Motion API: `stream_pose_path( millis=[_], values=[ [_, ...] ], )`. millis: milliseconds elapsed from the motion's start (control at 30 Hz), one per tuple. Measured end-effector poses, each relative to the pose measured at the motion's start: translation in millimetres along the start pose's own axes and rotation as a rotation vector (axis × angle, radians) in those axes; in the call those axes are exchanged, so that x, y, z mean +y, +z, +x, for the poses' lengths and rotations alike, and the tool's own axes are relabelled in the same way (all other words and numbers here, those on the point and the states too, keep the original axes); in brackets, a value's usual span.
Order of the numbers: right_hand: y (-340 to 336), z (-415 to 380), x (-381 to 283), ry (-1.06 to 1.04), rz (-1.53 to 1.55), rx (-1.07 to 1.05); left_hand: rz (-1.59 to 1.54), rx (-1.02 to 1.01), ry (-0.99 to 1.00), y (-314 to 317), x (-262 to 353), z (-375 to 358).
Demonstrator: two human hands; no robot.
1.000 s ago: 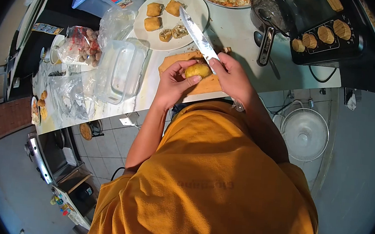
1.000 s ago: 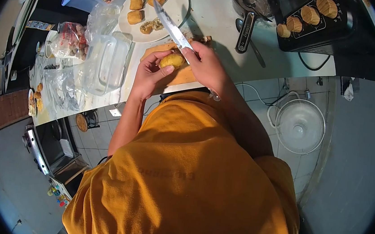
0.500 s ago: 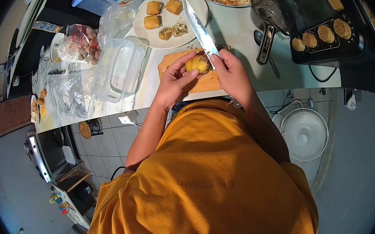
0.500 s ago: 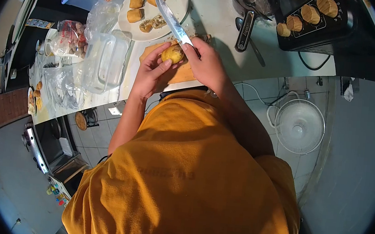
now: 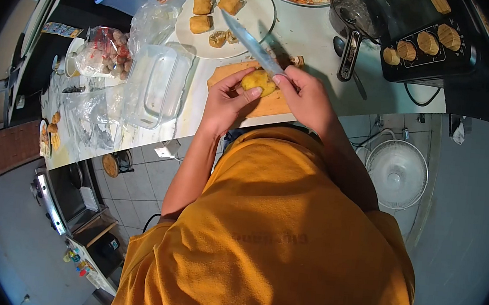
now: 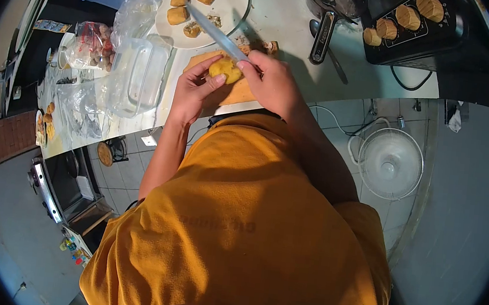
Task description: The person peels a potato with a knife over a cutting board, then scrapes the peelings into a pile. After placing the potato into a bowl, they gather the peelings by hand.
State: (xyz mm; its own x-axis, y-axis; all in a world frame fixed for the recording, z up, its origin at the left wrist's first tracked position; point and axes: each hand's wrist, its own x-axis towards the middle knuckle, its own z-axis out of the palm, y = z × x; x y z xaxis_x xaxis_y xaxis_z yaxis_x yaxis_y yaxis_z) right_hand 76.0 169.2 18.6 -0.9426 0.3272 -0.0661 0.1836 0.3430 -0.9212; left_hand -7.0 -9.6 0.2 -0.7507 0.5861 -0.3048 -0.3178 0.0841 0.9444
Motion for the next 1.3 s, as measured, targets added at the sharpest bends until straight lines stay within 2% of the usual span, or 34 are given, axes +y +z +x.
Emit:
stream_pose_path(
  millis=[133,233,300,533,633,700,833,933,1033,1200,1300],
  values=[
    [0,0,2,0.013,0.021,-0.015,0.006,0.029,0.039,6,1,-1],
    [-1,-3,-6,-0.066,0.013,-0.049,-0.097,0.059,0.014,9,8,-3],
    [-2,-1,-7,0.0,-0.04,-0.029,0.024,0.036,-0.016,11,15,-6],
    [-4,-2,-6,0.01,-0.023,-0.08,0.025,0.048,-0.033,11,11,-6],
    [-3,3,1,0.071,-0.044,-0.036,0.035,0.04,0.014,14,10,-5],
    [-4,1,4,0.006,0.021,-0.076,-0.058,0.06,0.011,15,10,-5],
    [-4,2,5,0.054,0.054,-0.102,-0.049,0.029,-0.026,11,11,-7],
    [-2,7,9,0.002,0.096,-0.03,-0.063,0.052,0.029,11,4,0],
    [-4,3,6,-0.033,0.054,-0.117,-0.059,0.064,0.005,6,1,0],
    [3,9,16,-0.001,0.241,-0.076,-0.251,0.014,-0.029,5,-1,4],
    [-10,3,0,-0.01,0.089,-0.13,-0.217,-0.022,-0.028,1,1,3]
  ],
)
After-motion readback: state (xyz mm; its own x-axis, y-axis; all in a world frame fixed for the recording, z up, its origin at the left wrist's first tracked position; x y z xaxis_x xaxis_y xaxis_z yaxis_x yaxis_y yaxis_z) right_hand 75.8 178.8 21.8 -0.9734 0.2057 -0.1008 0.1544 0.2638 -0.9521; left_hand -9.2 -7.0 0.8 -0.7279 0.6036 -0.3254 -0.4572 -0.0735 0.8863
